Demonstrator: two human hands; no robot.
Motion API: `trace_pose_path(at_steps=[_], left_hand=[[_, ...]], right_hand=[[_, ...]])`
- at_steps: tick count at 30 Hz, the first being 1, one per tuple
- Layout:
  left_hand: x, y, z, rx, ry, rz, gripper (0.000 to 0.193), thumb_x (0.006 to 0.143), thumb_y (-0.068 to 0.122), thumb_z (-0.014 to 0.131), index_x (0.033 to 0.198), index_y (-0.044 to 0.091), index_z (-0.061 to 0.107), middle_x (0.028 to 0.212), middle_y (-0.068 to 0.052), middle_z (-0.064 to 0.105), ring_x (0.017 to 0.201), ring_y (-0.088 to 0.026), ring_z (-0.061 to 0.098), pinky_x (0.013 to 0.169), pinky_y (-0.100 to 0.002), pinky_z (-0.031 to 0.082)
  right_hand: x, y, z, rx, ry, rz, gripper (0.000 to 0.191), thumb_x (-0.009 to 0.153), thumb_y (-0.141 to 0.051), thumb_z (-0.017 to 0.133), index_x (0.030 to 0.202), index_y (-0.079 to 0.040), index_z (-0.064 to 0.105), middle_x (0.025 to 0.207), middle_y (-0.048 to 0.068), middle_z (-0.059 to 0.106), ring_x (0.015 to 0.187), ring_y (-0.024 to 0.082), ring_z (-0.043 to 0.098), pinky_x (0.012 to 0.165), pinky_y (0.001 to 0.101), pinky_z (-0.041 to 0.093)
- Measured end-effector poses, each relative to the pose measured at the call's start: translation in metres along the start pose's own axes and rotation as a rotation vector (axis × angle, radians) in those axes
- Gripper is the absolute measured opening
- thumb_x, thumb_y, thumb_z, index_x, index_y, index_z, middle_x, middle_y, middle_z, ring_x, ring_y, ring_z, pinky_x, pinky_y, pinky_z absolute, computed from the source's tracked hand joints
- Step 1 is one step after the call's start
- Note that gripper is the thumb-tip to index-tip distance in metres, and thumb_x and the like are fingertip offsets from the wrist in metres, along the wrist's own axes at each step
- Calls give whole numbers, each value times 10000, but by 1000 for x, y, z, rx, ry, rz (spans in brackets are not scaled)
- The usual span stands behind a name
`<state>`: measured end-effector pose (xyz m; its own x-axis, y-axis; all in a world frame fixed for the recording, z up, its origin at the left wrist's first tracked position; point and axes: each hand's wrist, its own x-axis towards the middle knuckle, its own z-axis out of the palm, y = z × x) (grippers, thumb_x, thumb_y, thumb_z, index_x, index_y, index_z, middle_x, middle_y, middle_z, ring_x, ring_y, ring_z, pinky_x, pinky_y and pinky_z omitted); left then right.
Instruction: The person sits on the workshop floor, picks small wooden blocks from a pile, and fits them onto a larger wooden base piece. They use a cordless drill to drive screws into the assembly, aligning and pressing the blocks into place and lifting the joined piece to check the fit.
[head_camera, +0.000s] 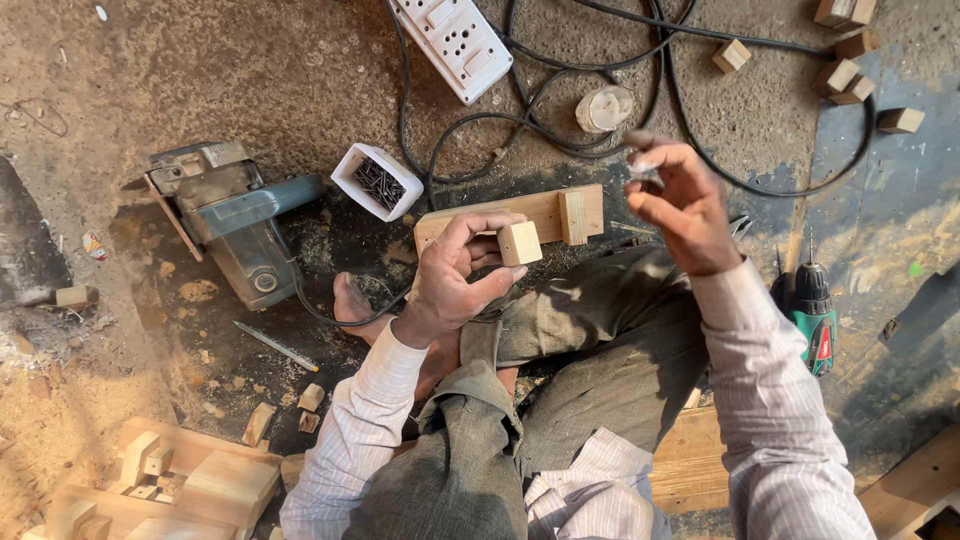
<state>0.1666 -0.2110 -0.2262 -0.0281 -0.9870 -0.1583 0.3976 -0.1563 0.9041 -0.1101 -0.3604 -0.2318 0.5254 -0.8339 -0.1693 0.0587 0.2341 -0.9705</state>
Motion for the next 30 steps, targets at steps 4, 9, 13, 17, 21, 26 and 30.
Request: trace_pose_path(at_steps=[4,9,13,17,21,26,30], left_hand=[[-3,-3,2,-30,-56,-6,532,909,-62,758,1377,-29,508,1466,-182,574,1290,-229,639,1121,-387,569],[-10,-2,9,-104,-85,-45,533,926,-26,741,1393,-25,483,1466,-179,576,1296,-233,642,1141,-392,552],[-12,1,9,-92,-105,-34,549,936,-22,749,1414,-37,482,1445,-184,587,1305,-238,633,1159,-398,536],[-12,3,7,-136,-134,-96,544,934,18,762,1406,-33,495,1425,-177,606,1283,-233,654,1130,-393,562],[-12,2,7,-120,-144,-97,553,927,43,792,1400,-38,517,1409,-179,611,1279,-229,657,1128,-389,570],[-12,2,5,-135,-138,-84,547,932,35,799,1399,-41,524,1421,-175,616,1288,-225,652,1143,-388,558],[-11,4,4,-170,-159,-91,570,930,15,792,1422,-36,508,1414,-166,624,1294,-226,643,1154,-391,538]], right_hand=[[-43,-11,49,-185,-159,-190,477,873,84,657,1303,-121,619,1368,83,563,1079,155,581,917,315,543],[-44,-22,70,-625,-248,-368,609,843,65,740,1383,-182,601,1244,138,584,1109,260,623,928,401,536],[-44,-24,71,-925,-294,-472,622,805,1,790,1356,-233,622,1140,109,624,988,294,612,819,398,539],[-49,-24,69,-812,-306,-475,615,833,-41,782,1379,-257,598,1114,81,646,959,269,658,788,378,558],[-46,-23,69,-904,-346,-417,679,821,-87,797,1447,-202,562,1090,105,679,934,302,669,753,396,547],[-45,-22,69,-813,-481,-461,655,795,-85,804,1395,-268,616,963,54,679,808,247,659,688,373,533],[-51,-20,67,-873,-368,-274,691,788,-127,854,1428,-168,598,868,94,622,739,280,627,633,404,499]])
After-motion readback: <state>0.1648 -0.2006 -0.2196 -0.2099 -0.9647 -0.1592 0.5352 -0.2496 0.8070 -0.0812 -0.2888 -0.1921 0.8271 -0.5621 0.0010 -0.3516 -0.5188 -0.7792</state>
